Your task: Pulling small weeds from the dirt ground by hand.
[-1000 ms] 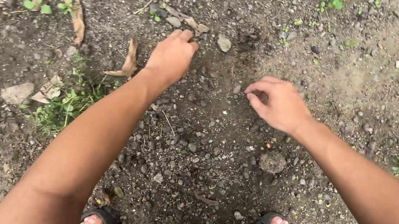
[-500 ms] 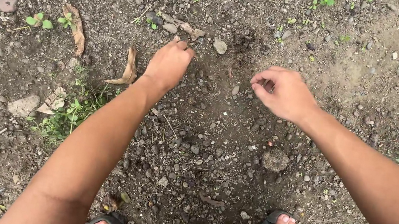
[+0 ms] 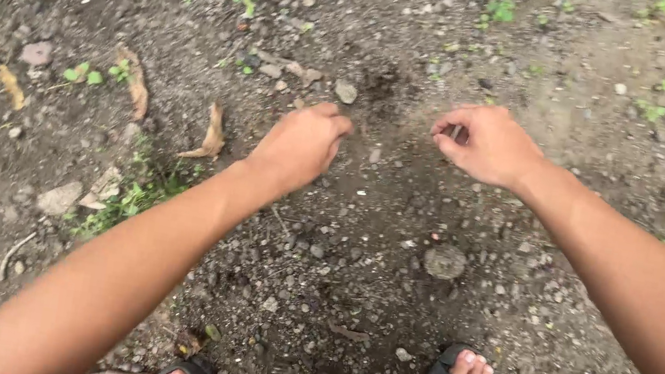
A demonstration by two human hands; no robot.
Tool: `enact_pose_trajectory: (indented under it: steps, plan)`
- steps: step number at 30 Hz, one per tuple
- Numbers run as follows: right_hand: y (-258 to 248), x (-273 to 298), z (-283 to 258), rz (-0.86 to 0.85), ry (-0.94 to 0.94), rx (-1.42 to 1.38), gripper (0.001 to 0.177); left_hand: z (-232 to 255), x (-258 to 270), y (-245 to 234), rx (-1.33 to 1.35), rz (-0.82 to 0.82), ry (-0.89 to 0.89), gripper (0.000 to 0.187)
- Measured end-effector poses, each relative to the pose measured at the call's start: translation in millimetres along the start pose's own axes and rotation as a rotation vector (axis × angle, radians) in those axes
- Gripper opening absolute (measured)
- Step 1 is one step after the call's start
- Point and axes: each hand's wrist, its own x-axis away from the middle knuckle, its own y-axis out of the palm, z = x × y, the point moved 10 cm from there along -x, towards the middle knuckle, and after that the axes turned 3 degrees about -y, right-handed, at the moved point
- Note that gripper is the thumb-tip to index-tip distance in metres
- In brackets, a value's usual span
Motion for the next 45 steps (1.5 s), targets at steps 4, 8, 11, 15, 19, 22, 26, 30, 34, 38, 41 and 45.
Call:
enact_pose_trajectory:
  steps: [4,8,11,15,19,22,26,30,34,38,41,45]
  plan:
    - [-18.7,19.4,17.1,0.038,0.063,-0.032,0.023,50.1,-13.6,1.2,-0.109,0.003,0.179,0.030]
    - [-20.7,30.7,35.8,0.103,0.117,-0.119,0.024,88.3,-35.2,8.5,-0.384,-0.178,0.095,0.033]
    - [-4.4,36.4,50.3,0.163,0.141,-0.207,0.023,108.5,-52.1,13.4,-0.425,-0.172,0.108,0.029]
    - [46.8,46.4,81.0,0.245,0.157,-0.458,0.020,129.9,-75.0,31.1,-0.384,-0.185,0.152,0.029]
    - [48.2,68.2,93.4,0.278,0.202,-0.596,0.018,164.5,-87.8,47.0,-0.312,-0.111,0.258,0.030]
    - [23.9,88.9,116.5,0.339,0.307,-0.526,0.017,181.2,-91.5,59.3,-0.118,-0.016,0.215,0.012]
    - [5.7,121.0,167.1,0.482,0.381,-0.457,0.017,180.1,-88.4,97.6,0.209,0.055,0.118,0.015]
    - [18.9,153.4,204.9,0.451,0.481,-0.408,0.018,176.0,-82.0,124.3,0.409,0.027,0.004,0.014]
    - [19.8,169.7,207.8,0.413,0.495,-0.372,0.017,184.8,-82.9,121.5,0.390,0.012,-0.026,0.014]
    - [13.7,188.8,219.8,0.469,0.455,-0.307,0.016,189.5,-83.6,133.6,0.500,-0.031,-0.131,0.016]
    - [-1.1,218.4,237.5,0.552,0.455,-0.245,0.015,211.1,-87.1,146.0,0.524,-0.057,-0.077,0.015]
    - [-20.6,291.1,286.6,0.763,0.602,-0.197,0.017,243.2,-109.1,177.8,0.597,-0.079,-0.057,0.014]
